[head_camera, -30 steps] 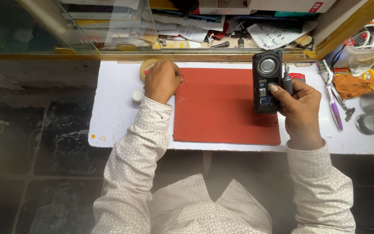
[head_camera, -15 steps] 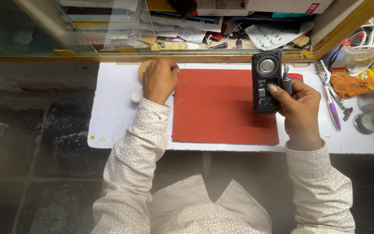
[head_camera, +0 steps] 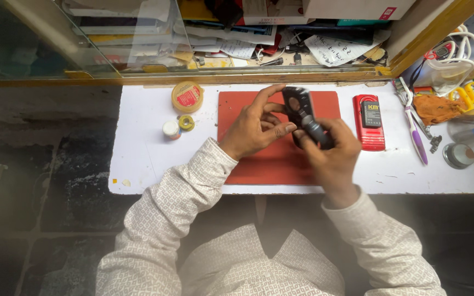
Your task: The person places a red mat on the workbench, sets a mobile phone on it, and uses a screwdriver to remove screws from the phone's back. They pry open the back cover, separate the keypad and front housing, and use tweezers to work on the exposed internal components.
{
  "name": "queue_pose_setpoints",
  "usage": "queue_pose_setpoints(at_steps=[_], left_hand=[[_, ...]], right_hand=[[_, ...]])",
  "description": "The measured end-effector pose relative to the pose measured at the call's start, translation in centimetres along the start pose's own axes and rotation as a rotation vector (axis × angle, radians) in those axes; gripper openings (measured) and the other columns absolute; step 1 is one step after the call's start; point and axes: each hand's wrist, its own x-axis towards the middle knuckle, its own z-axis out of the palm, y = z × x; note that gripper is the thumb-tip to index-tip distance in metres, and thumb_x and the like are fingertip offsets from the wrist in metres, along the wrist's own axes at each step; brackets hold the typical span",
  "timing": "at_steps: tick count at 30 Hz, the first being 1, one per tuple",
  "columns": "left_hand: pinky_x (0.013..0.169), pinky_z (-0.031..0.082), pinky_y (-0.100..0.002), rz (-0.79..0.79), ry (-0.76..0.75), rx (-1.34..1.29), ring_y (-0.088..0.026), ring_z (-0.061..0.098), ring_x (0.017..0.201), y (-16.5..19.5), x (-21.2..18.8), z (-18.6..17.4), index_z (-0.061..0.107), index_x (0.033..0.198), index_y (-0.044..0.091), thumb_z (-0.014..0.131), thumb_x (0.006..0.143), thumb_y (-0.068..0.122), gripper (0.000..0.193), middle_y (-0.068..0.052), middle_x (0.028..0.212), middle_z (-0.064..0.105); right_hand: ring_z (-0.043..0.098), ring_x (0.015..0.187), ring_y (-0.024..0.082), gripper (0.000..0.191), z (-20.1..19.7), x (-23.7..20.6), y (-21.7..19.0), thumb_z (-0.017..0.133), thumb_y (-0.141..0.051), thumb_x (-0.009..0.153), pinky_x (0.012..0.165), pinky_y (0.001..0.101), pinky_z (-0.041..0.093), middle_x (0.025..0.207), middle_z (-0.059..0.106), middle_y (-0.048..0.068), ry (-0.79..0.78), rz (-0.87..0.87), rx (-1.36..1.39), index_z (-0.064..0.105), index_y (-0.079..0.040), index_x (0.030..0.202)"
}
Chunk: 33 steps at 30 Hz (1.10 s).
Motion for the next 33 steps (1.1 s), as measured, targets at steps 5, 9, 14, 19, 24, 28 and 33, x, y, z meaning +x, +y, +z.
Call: queue_pose_setpoints(at_steps=[5,9,14,19,24,28,33], left_hand=[[0.081,0.065,-0.030,-0.101,0.006,-0.149,-0.017,0.075,0.094,-1.1,0.0,0.1,0.034,0.156,0.008,0.078,0.093,0.026,0.078,-0.014,0.111,0.073],[0.084,0.062,-0.030,-0.069,0.040,-0.098,-0.016,0.072,0.098,-2.2,0.1,0.2,0.036,0.156,0.007,0.077,0.095,0.026,0.075,-0.013,0.110,0.074],[0.087,0.060,-0.030,-0.051,0.077,-0.148,-0.016,0.068,0.099,-3.4,0.2,-0.1,0.040,0.154,0.004,0.076,0.099,0.026,0.069,-0.008,0.108,0.063],[0.092,0.061,-0.034,-0.069,0.110,-0.321,-0.018,0.069,0.105,-3.6,0.6,-0.5,0.036,0.152,0.005,0.071,0.100,0.030,0.067,-0.008,0.108,0.063],[0.099,0.060,-0.035,-0.064,0.150,-0.423,-0.019,0.069,0.108,-2.7,0.6,-0.7,0.033,0.156,0.008,0.067,0.103,0.036,0.069,-0.012,0.114,0.068],[0.099,0.061,-0.037,-0.066,0.169,-0.421,-0.018,0.069,0.111,-2.0,0.6,-0.8,0.029,0.160,0.011,0.064,0.102,0.042,0.074,-0.011,0.118,0.068],[0.097,0.061,-0.037,-0.093,0.170,-0.476,-0.016,0.065,0.109,-1.8,0.5,-0.9,0.025,0.163,0.014,0.063,0.101,0.048,0.081,-0.007,0.118,0.063]], right_hand=[[0.060,0.072,0.013,0.025,0.8,-0.2,-1.9,0.086,-0.005,0.085,0.062,0.0280,0.047,0.088,0.062,0.006,-0.022,-0.101,-0.084,0.070,-0.001,0.103],[0.052,0.063,0.013,0.028,0.5,0.4,-1.8,0.088,-0.009,0.082,0.054,0.0284,0.040,0.083,0.059,0.005,-0.099,-0.008,-0.057,0.071,0.000,0.101],[0.051,0.074,0.009,0.015,-0.1,0.2,0.7,0.074,-0.005,0.097,0.064,0.0241,0.041,0.091,0.056,0.003,-0.184,0.074,0.141,0.069,0.000,0.110],[0.053,0.082,0.010,0.020,-4.9,2.6,6.3,0.076,-0.009,0.102,0.072,0.0246,0.044,0.104,0.057,0.004,0.038,0.023,-0.014,0.069,0.000,0.118],[0.061,0.085,0.025,0.026,-12.5,5.7,11.2,0.089,-0.017,0.092,0.077,0.0401,0.049,0.093,0.064,0.014,0.061,-0.015,-0.708,0.077,0.002,0.106],[0.065,0.071,0.030,0.032,-13.6,6.3,13.2,0.092,-0.022,0.088,0.070,0.0444,0.051,0.081,0.068,0.013,-0.020,0.311,-0.721,0.077,0.001,0.106],[0.069,0.074,0.030,0.038,-13.0,6.5,14.4,0.092,-0.024,0.082,0.070,0.0453,0.053,0.083,0.072,0.010,-0.030,0.326,-0.753,0.080,-0.006,0.113]])
